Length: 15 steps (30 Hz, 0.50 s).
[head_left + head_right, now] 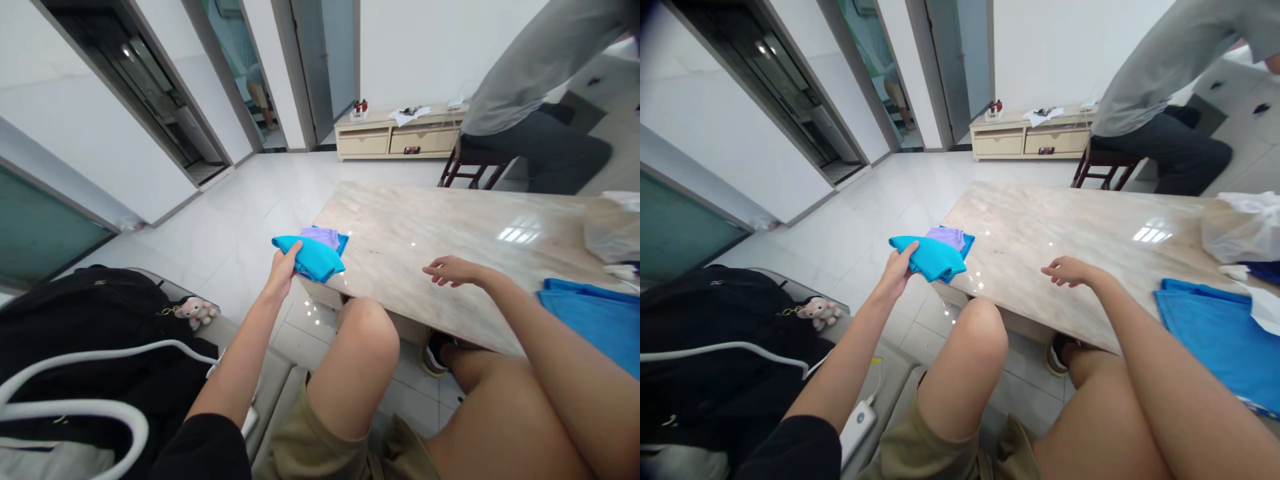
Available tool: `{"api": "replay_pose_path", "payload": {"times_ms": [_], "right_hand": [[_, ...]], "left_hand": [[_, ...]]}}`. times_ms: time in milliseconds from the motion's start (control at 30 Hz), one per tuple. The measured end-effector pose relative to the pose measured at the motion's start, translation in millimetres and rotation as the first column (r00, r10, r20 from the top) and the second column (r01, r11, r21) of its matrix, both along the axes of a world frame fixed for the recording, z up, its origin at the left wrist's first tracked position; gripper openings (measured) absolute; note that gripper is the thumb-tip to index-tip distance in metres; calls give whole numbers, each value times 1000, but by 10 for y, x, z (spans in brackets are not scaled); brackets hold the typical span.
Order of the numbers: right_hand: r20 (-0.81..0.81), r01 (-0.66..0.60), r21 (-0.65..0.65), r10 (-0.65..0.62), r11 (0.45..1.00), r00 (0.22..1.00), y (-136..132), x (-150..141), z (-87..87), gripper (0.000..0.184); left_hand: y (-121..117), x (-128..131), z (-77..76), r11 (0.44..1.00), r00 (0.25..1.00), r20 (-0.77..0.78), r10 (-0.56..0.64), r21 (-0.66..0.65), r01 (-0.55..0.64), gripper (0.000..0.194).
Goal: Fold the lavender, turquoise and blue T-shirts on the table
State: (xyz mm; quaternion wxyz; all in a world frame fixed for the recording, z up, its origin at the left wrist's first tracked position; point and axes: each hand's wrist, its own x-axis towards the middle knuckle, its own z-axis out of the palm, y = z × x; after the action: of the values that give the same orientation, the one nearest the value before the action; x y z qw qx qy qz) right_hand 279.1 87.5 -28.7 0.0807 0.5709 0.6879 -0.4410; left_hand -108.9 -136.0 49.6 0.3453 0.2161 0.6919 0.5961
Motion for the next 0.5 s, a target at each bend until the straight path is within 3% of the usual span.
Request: {"api": "replay_pose_path", "payload": {"times_ms": [133, 333, 433, 500], "right_hand": [[31, -27, 10, 26, 1000, 999, -22, -13, -75, 38], [54, -64, 55, 61, 996, 997, 38, 34, -170, 39], [41, -90, 167, 85, 982, 996, 80, 63, -156, 34], [59, -109, 227, 98, 968, 993, 92, 71, -147, 32]], "left_hand": [[130, -172, 133, 1000, 999, -42, -28, -6, 27, 45], [674, -414, 294, 972, 999, 41, 21, 233, -30, 34], [724, -509, 126, 975, 996, 75, 42, 217, -58, 33], [604, -505, -105, 996, 998, 13, 64, 65, -64, 30]]}}
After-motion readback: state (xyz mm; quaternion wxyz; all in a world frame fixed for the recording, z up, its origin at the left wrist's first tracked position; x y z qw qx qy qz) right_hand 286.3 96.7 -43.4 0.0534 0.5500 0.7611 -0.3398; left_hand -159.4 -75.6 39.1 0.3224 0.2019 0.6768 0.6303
